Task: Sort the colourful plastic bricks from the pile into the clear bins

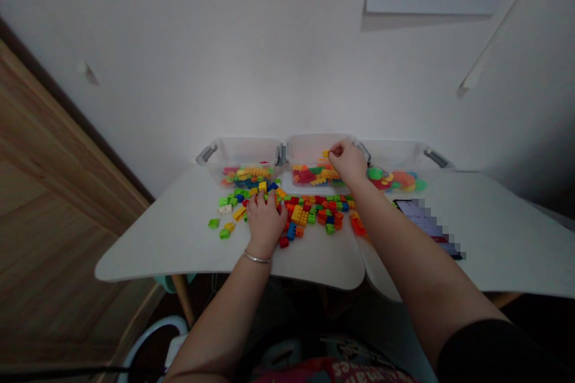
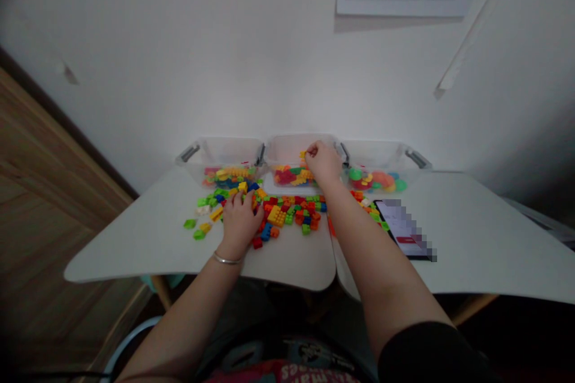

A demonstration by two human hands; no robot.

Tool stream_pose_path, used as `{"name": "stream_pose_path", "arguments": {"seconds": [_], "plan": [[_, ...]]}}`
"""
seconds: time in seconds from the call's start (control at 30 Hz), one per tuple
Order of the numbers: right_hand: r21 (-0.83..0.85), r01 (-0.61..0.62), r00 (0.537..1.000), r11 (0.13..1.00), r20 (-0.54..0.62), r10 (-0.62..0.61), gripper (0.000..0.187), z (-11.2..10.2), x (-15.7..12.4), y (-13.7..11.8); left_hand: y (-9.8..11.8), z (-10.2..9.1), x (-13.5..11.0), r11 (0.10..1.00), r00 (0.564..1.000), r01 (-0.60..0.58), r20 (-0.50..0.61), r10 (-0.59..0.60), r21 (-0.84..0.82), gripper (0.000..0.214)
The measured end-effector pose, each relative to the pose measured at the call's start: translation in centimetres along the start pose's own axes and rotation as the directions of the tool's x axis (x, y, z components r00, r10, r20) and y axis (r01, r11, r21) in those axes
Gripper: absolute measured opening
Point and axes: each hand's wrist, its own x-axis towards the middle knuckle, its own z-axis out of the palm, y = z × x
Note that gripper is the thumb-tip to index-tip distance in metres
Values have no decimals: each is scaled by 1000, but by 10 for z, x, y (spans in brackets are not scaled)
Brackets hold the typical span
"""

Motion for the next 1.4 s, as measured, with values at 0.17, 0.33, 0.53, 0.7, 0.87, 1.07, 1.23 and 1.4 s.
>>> {"name": "stream_pose_path", "arguments": {"seconds": [0.17, 0.33, 0.53, 0.7, 0.87, 1.07, 1.23, 1.4], "plan": [[-84, -31, 997, 996, 73, 37, 15, 0, 3, -1, 0, 0, 0, 1000, 1000, 5, -2, -5, 1, 52], [-148, 74, 992, 986, 115, -57, 23, 0, -1, 3, 0, -1, 0, 1000, 1000, -2, -1, 2, 9, 51], [54, 198, 980, 979, 3, -198, 25, -14, -22, 0, -1, 1, 0, 1000, 1000, -5, -12, 5, 4, 52], [184, 286, 958, 940, -64, -279, 22, -22, -68, 8, -2, 1, -1, 1000, 999, -29, -14, 29, 3, 51], [266, 226, 951, 937, 147, -271, 17, -13, -113, 32, 0, -2, -1, 1000, 1000, -15, 1, 15, 11, 51], [-111, 322, 930, 940, 223, -293, 16, -15, -146, 39, 0, 1, 0, 1000, 1000, -18, -6, 18, 1, 50], [-137, 398, 899, 907, 255, -356, 20, -13, -154, 35, 0, 1, 0, 1000, 1000, -14, -3, 14, -4, 50], [-159, 419, 885, 894, 290, -363, 17, -6, -156, 36, 0, 0, 0, 1000, 1000, -24, -3, 24, 4, 50]]}}
